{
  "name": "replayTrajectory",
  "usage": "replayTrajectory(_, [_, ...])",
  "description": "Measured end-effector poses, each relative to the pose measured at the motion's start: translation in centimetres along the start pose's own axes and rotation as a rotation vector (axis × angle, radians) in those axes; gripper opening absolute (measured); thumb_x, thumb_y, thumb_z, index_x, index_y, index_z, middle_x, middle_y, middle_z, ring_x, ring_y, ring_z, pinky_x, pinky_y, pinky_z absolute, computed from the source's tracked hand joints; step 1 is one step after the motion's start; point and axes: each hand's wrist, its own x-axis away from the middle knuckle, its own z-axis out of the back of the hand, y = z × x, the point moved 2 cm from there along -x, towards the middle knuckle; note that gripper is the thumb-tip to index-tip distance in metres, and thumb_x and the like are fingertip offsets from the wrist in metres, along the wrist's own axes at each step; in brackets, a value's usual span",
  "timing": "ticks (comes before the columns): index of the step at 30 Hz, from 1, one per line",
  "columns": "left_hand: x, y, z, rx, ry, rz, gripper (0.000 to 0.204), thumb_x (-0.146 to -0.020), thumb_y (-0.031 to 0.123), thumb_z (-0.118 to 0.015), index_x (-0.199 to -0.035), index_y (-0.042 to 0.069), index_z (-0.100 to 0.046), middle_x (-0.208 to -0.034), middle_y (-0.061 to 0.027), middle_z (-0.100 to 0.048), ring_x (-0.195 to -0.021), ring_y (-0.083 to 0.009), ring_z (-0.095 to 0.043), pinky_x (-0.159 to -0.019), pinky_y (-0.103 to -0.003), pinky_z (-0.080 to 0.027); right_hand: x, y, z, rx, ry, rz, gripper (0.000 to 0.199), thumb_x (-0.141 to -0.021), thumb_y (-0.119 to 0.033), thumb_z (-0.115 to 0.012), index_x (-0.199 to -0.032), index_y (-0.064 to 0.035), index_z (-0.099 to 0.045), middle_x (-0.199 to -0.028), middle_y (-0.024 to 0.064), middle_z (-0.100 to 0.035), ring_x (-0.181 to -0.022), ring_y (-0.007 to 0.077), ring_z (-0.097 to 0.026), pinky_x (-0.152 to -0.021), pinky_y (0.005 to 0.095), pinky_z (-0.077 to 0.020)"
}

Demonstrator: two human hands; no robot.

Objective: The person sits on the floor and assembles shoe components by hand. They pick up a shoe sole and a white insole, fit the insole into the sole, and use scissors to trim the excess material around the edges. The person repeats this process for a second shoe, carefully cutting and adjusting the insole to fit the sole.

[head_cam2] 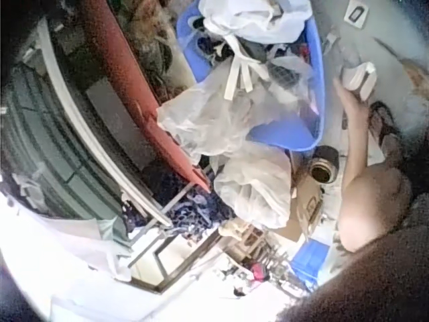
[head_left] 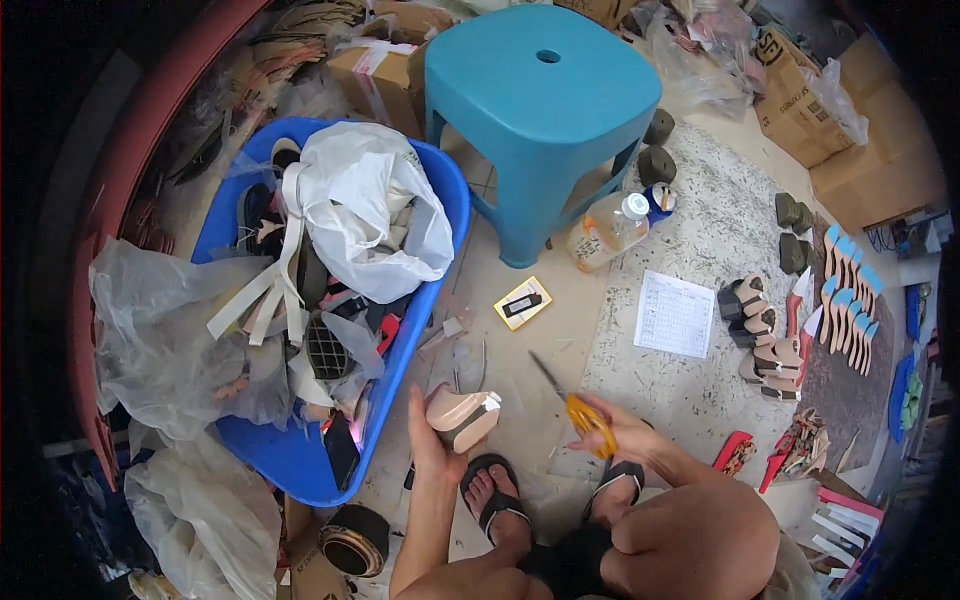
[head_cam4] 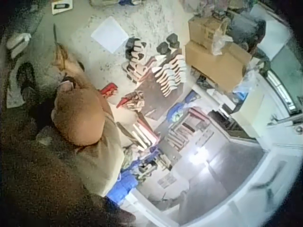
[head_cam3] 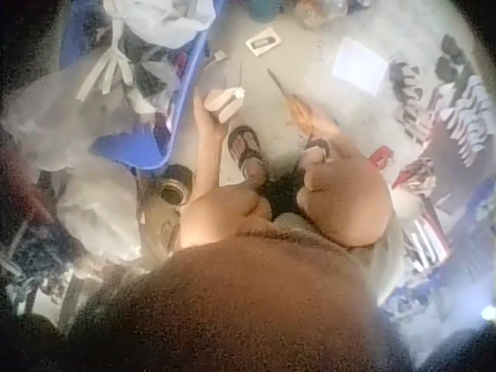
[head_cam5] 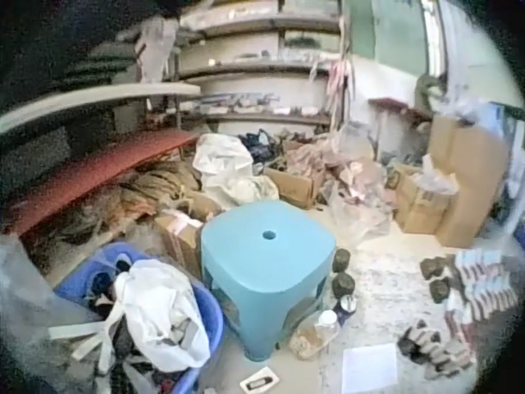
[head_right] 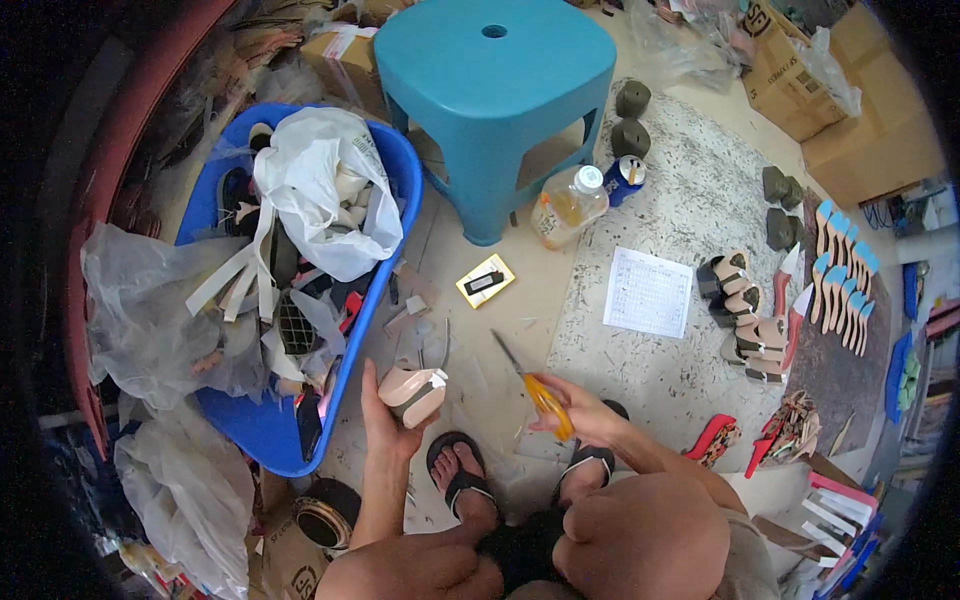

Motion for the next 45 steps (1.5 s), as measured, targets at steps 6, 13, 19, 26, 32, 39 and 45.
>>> replayTrajectory(6, [-0.8, -0.9, 1.2, 0.058, 0.045, -0.015, 0.064, -0.095, 0.062, -0.044, -0.119, 0.004, -0.055, -0.109, -0.0147, -0.064, -0.099, -0.0289, -0.065, -0.084, -0.047, -0.056, 3.4, -3.5, -3.3, 0.607, -0.182, 0.220, 0.087, -0.074, -0.025, -0.087, -0.138, -0.0062, -0.032, -0.102, 0.0091, -0.056, -0.092, 0.0215, -0.055, -0.084, 0.0358, -0.0468])
replayTrajectory(13, [-0.7, -1.3, -0.5, 0.002, 0.002, 0.014, 0.070, -0.096, 0.059, -0.045, -0.130, -0.002, -0.047, -0.114, -0.0168, -0.061, -0.104, -0.0287, -0.063, -0.090, -0.044, -0.053, 2.7, -5.3, -5.0, 0.704, -0.150, 0.154, 0.081, -0.071, -0.042, -0.088, -0.127, -0.0064, -0.041, -0.096, 0.0101, -0.057, -0.087, 0.0195, -0.055, -0.080, 0.0361, -0.0476])
replayTrajectory(19, [-0.3, -1.3, -0.4, 0.007, -0.007, 0.033, 0.069, -0.097, 0.058, -0.044, -0.130, -0.003, -0.047, -0.113, -0.0177, -0.062, -0.105, -0.0289, -0.063, -0.091, -0.044, -0.052, 2.3, -5.7, -5.9, 0.665, -0.184, 0.123, 0.074, -0.074, -0.042, -0.085, -0.124, -0.0059, -0.044, -0.085, 0.0098, -0.057, -0.076, 0.0190, -0.053, -0.072, 0.0351, -0.0462])
replayTrajectory(26, [-0.3, -1.4, -0.3, -0.015, 0.007, 0.049, 0.066, -0.096, 0.058, -0.046, -0.123, -0.001, -0.052, -0.108, -0.0170, -0.064, -0.098, -0.0294, -0.066, -0.084, -0.044, -0.056, 2.2, -4.7, -5.7, 0.690, -0.187, 0.194, 0.073, -0.077, -0.046, -0.081, -0.125, -0.0061, -0.042, -0.085, 0.0107, -0.058, -0.076, 0.0213, -0.054, -0.072, 0.0365, -0.0464])
replayTrajectory(32, [-0.3, -1.4, -0.4, -0.020, 0.014, 0.053, 0.062, -0.094, 0.060, -0.047, -0.114, 0.002, -0.058, -0.101, -0.0152, -0.067, -0.090, -0.0301, -0.069, -0.074, -0.044, -0.060, 2.4, -4.5, -5.7, 0.702, -0.188, 0.190, 0.071, -0.079, -0.044, -0.081, -0.125, -0.0066, -0.043, -0.086, 0.0110, -0.059, -0.076, 0.0203, -0.054, -0.071, 0.0354, -0.0460])
replayTrajectory(39, [-0.4, -1.3, 0.1, 0.009, -0.045, 0.054, 0.069, -0.097, 0.057, -0.045, -0.130, -0.003, -0.047, -0.109, -0.0165, -0.063, -0.101, -0.0286, -0.065, -0.086, -0.044, -0.055, 2.9, -5.9, -6.5, 0.654, -0.151, 0.183, 0.058, -0.083, -0.037, -0.079, -0.119, -0.0065, -0.046, -0.076, 0.0069, -0.059, -0.068, 0.0132, -0.050, -0.063, 0.0300, -0.0427])
replayTrajectory(45, [0.7, -1.1, -1.3, 0.044, -0.095, -0.102, 0.068, -0.098, 0.057, -0.045, -0.134, -0.001, -0.046, -0.114, -0.0164, -0.062, -0.107, -0.0270, -0.062, -0.093, -0.044, -0.051, 2.9, -5.4, -6.0, 0.595, -0.131, 0.216, 0.056, -0.083, -0.035, -0.080, -0.118, -0.0061, -0.047, -0.075, 0.0062, -0.058, -0.067, 0.0132, -0.049, -0.062, 0.0303, -0.0426])
